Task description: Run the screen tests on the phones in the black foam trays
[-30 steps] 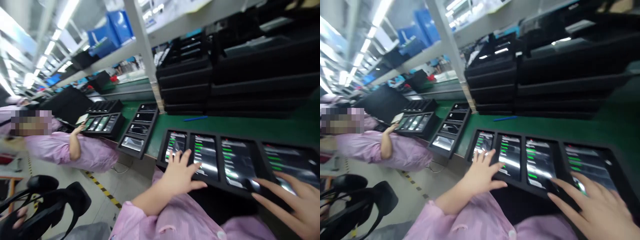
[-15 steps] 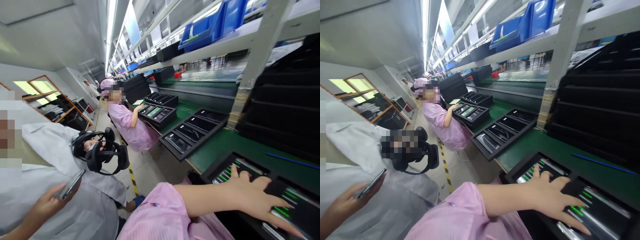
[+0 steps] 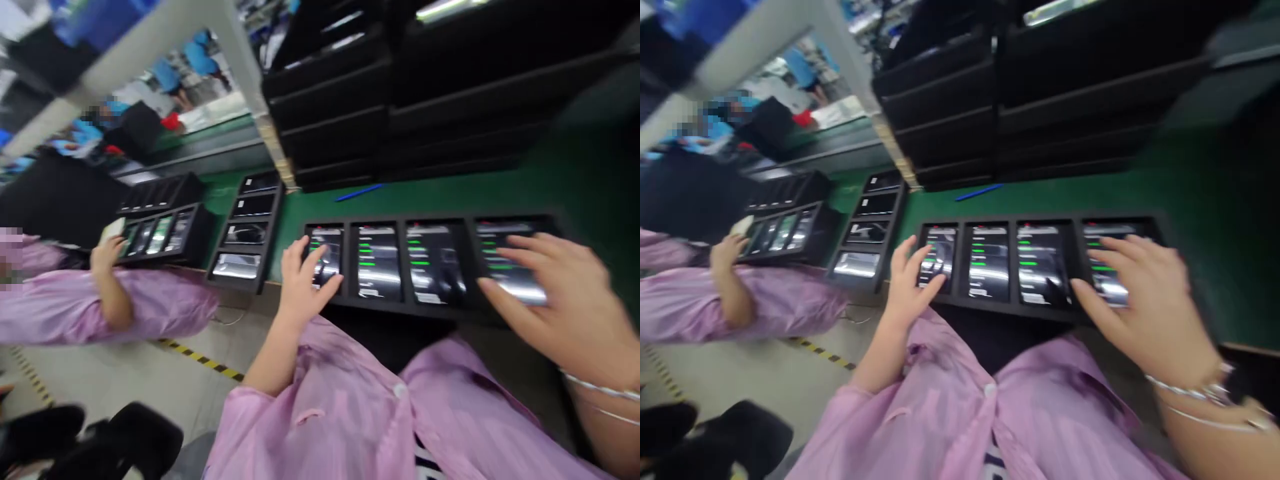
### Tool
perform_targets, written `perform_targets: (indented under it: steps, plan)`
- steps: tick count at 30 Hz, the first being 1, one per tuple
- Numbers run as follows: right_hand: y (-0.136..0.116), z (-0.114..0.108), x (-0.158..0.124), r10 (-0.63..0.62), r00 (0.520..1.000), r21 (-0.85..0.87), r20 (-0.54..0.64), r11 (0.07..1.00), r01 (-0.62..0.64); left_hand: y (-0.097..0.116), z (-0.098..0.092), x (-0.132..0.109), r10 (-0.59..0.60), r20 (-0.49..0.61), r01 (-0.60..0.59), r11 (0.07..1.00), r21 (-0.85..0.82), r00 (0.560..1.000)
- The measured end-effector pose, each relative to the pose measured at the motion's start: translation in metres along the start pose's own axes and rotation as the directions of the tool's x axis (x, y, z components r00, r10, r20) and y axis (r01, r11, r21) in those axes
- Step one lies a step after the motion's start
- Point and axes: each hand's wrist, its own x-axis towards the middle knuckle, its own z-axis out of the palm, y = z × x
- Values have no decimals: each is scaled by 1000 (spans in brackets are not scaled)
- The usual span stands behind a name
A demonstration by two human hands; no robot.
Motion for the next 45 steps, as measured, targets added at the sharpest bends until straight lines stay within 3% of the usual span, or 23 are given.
perform_targets:
  steps: [4, 7, 10, 22, 34, 36, 38, 41, 45]
  plan:
    - [-14, 14, -11, 26, 994, 67, 103, 997, -33, 8, 23, -4, 95, 102, -96, 995, 13, 990]
    - [-23, 27, -20, 50, 988, 102, 143, 993, -65, 22, 42, -3, 104, 197, -117, 991, 57, 975]
    - [-28, 34, -27, 19, 987, 129, 162, 991, -41, 26, 52, -2, 99, 217, -122, 988, 96, 971]
    - [-34, 39, -23, -64, 993, 88, 98, 995, 55, 27, 55, 0, 131, 222, -169, 973, 159, 966]
    - [-37, 41, -16, -39, 968, -52, 247, 997, 53, 23, 56, 7, 165, 266, -214, 962, 168, 950]
    - [-36, 41, -17, -65, 978, -36, 200, 997, 74, 22, 52, 7, 269, 282, -309, 945, 109, 921]
    - [-36, 41, -19, -87, 983, -22, 163, 996, 92, 22, 49, 5, 393, 323, -427, 904, 39, 861]
    - [-35, 41, -21, -104, 980, -25, 167, 994, 110, 21, 48, 3, 454, 427, -494, 869, -20, 782]
    - [-37, 41, -21, -119, 975, -34, 189, 991, 128, 20, 49, 1, 435, 457, -471, 881, -39, 776]
